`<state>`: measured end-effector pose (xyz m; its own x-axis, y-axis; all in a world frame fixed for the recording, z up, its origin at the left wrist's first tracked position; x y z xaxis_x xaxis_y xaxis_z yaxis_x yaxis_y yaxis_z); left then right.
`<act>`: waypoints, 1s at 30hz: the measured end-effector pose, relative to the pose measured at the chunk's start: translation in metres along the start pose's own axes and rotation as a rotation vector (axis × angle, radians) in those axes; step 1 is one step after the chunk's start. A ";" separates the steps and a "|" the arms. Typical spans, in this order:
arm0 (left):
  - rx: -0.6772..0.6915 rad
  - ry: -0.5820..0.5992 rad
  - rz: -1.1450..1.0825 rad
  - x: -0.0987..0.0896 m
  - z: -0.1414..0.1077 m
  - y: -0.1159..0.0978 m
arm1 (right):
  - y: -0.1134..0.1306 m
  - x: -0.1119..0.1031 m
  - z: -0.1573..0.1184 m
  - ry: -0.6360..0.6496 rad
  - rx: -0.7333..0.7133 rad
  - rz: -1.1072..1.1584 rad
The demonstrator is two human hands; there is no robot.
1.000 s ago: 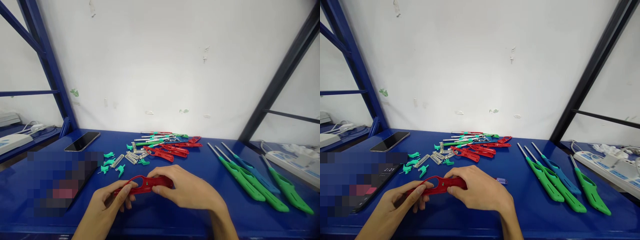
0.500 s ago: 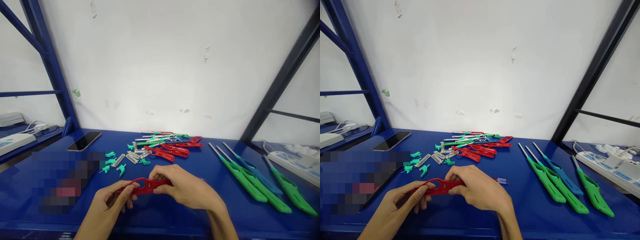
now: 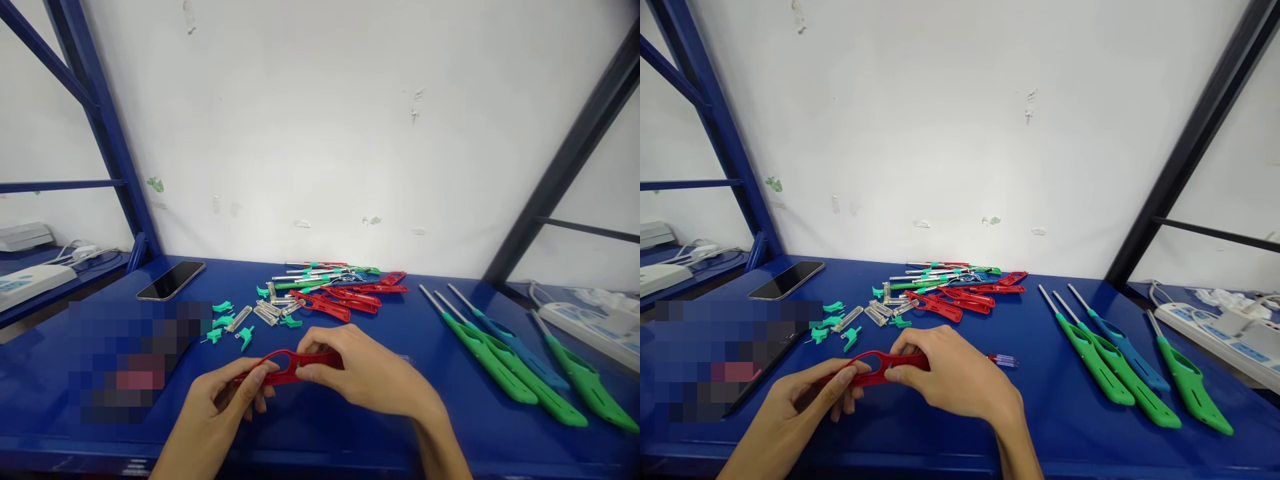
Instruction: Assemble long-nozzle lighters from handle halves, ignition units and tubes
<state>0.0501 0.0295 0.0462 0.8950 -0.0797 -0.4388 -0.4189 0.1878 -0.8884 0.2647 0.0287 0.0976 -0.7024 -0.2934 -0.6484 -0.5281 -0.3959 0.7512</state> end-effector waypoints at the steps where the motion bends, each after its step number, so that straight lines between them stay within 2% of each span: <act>1: 0.002 0.000 0.006 0.000 0.000 -0.001 | -0.001 0.001 0.001 -0.007 0.003 0.000; 19: 0.011 -0.027 0.059 0.003 -0.004 -0.006 | -0.007 0.007 0.007 -0.046 0.038 -0.071; 30: 0.045 -0.056 0.108 0.002 -0.003 -0.004 | -0.007 0.008 0.007 -0.025 -0.014 -0.110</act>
<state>0.0529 0.0261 0.0482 0.8525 -0.0022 -0.5227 -0.5075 0.2360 -0.8287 0.2591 0.0352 0.0877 -0.6527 -0.2256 -0.7233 -0.5961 -0.4363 0.6740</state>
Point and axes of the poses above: each hand's wrist, its own z-axis towards the middle knuckle, its own x-axis out of the palm, y = z × x, the point moved 3 cm from there along z, towards the middle knuckle, and after that the axes turned 5 degrees about z, right-handed, at the moved point
